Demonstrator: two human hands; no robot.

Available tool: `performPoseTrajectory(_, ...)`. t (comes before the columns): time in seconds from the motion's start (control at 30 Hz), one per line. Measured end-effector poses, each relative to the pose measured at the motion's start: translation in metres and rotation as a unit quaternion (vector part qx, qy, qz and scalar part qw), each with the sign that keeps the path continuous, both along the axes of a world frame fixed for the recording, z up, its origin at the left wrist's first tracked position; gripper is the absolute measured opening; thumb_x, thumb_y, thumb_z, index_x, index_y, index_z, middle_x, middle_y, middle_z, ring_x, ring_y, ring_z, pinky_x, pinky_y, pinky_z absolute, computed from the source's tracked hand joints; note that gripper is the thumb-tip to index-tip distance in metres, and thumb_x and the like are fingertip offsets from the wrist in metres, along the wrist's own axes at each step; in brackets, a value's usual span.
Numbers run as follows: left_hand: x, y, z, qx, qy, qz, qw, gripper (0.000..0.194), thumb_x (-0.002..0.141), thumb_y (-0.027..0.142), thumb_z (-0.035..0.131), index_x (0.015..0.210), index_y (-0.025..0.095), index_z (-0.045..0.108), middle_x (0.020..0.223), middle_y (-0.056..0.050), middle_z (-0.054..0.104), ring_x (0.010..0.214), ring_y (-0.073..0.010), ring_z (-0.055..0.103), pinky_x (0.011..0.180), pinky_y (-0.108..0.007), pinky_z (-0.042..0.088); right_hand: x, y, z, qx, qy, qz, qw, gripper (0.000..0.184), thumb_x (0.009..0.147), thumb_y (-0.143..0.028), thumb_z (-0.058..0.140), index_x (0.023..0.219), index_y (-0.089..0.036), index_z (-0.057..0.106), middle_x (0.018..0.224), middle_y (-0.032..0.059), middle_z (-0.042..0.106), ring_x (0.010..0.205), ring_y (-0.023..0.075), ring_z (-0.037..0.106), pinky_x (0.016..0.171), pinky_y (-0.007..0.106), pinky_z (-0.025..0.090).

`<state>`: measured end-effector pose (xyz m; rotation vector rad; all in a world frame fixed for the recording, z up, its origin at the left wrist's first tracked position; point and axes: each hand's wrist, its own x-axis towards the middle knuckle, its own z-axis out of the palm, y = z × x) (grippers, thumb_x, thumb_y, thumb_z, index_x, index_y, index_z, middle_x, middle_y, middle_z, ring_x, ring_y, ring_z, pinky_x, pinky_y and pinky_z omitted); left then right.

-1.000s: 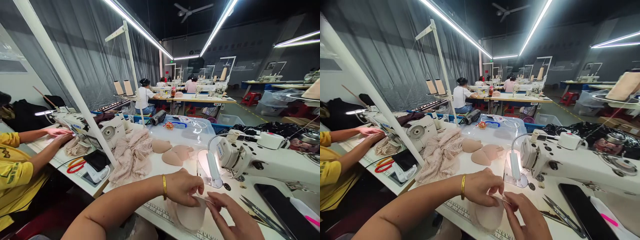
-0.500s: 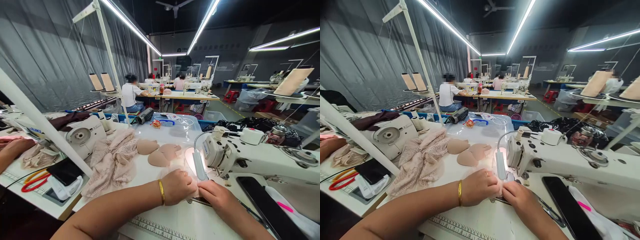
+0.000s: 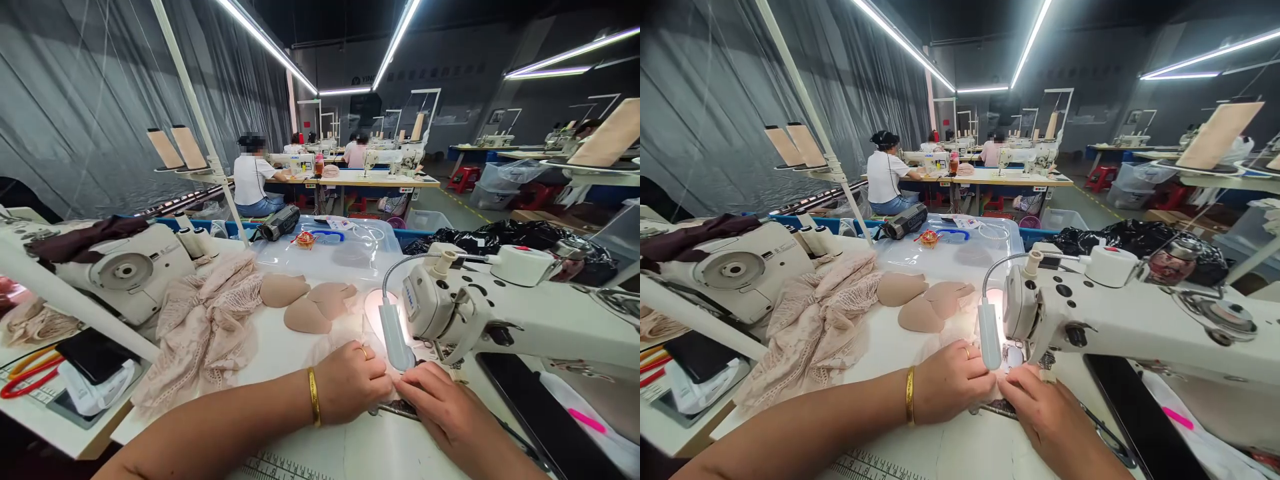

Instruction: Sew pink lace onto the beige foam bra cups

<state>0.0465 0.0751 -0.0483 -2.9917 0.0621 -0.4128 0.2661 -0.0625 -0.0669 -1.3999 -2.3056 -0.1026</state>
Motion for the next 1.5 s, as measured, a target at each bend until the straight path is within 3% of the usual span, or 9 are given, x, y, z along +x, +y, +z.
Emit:
performPoseTrajectory(0.23,-0.002,0.000,-0.007,0.001,-0.021,-0.007,1.000,0.010,0.090,0.014,0.063,0.085,0.017,0.054,0.087,-0.003,0.061,0.078,-0.0162,0.052,0.072,-0.033,0.038,-0.002,-0.005,-0.006,-0.011,-0.004,-0.037,0.999,0.034,0.103,-0.009,0.040,0.127,-0.026,0.056,0.098,0.0051,0.068,0.082,0.0192,0.068,0.060,0.029,0.053)
performPoseTrajectory(0.47,0.003,-0.003,-0.009,-0.010,-0.037,0.016,0.999,0.004,0.095,0.017,0.059,0.091,0.018,0.057,0.086,-0.003,0.063,0.075,-0.0161,0.051,0.071,-0.033,0.037,0.009,-0.004,-0.013,-0.037,-0.022,-0.020,0.999,0.038,0.103,-0.011,0.043,0.135,-0.028,0.052,0.104,0.0058,0.068,0.086,0.0189,0.068,0.063,0.027,0.056)
performPoseTrajectory(0.63,0.004,-0.002,-0.008,-0.019,-0.035,0.019,0.999,0.011,0.097,0.019,0.057,0.086,0.018,0.055,0.087,-0.003,0.065,0.077,-0.0156,0.053,0.070,-0.035,0.036,0.009,-0.004,-0.013,-0.022,-0.020,-0.026,0.999,0.036,0.103,-0.012,0.045,0.134,-0.028,0.055,0.103,0.0056,0.069,0.086,0.0191,0.068,0.064,0.027,0.056)
performPoseTrajectory(0.97,0.017,0.023,-0.002,0.004,-0.024,-0.025,0.999,0.012,0.094,0.017,0.060,0.082,0.019,0.056,0.083,0.000,0.066,0.078,-0.0167,0.057,0.077,-0.037,0.037,0.004,0.003,-0.018,0.022,-0.038,-0.068,0.997,0.034,0.105,-0.016,0.044,0.134,-0.026,0.057,0.092,0.0028,0.069,0.078,0.0170,0.071,0.057,0.025,0.055)
performPoseTrajectory(1.13,0.021,0.035,0.002,0.016,-0.013,-0.035,0.999,0.012,0.089,0.011,0.063,0.082,0.020,0.059,0.083,-0.001,0.067,0.082,-0.0182,0.057,0.082,-0.038,0.036,0.004,0.006,-0.025,0.036,-0.061,-0.090,0.993,0.019,0.106,-0.019,0.044,0.108,-0.026,0.062,0.100,0.0074,0.072,0.089,0.0185,0.074,0.047,0.022,0.049)
performPoseTrajectory(1.3,0.024,0.038,0.002,0.034,-0.034,-0.046,0.998,0.017,0.088,0.009,0.064,0.075,0.020,0.058,0.078,-0.001,0.065,0.079,-0.0183,0.054,0.083,-0.039,0.033,0.003,0.005,-0.026,0.042,-0.067,-0.115,0.990,0.023,0.107,-0.023,0.043,0.093,-0.026,0.061,0.100,0.0069,0.072,0.090,0.0193,0.074,0.045,0.024,0.046)
performPoseTrajectory(1.4,0.024,0.038,0.003,0.043,-0.032,-0.049,0.997,0.015,0.086,0.007,0.065,0.078,0.020,0.060,0.082,-0.002,0.066,0.083,-0.0185,0.056,0.086,-0.039,0.033,0.002,0.004,-0.026,0.041,-0.070,-0.116,0.990,0.021,0.107,-0.023,0.043,0.099,-0.027,0.063,0.097,0.0058,0.072,0.087,0.0189,0.073,0.044,0.024,0.045)
performPoseTrajectory(1.5,0.023,0.037,0.005,0.056,-0.033,-0.055,0.996,0.015,0.085,0.007,0.063,0.077,0.019,0.060,0.082,-0.002,0.067,0.082,-0.0179,0.054,0.085,-0.039,0.033,0.001,0.004,-0.027,0.032,-0.056,-0.107,0.992,0.026,0.107,-0.021,0.042,0.120,-0.027,0.062,0.095,0.0034,0.070,0.078,0.0174,0.071,0.050,0.025,0.050)
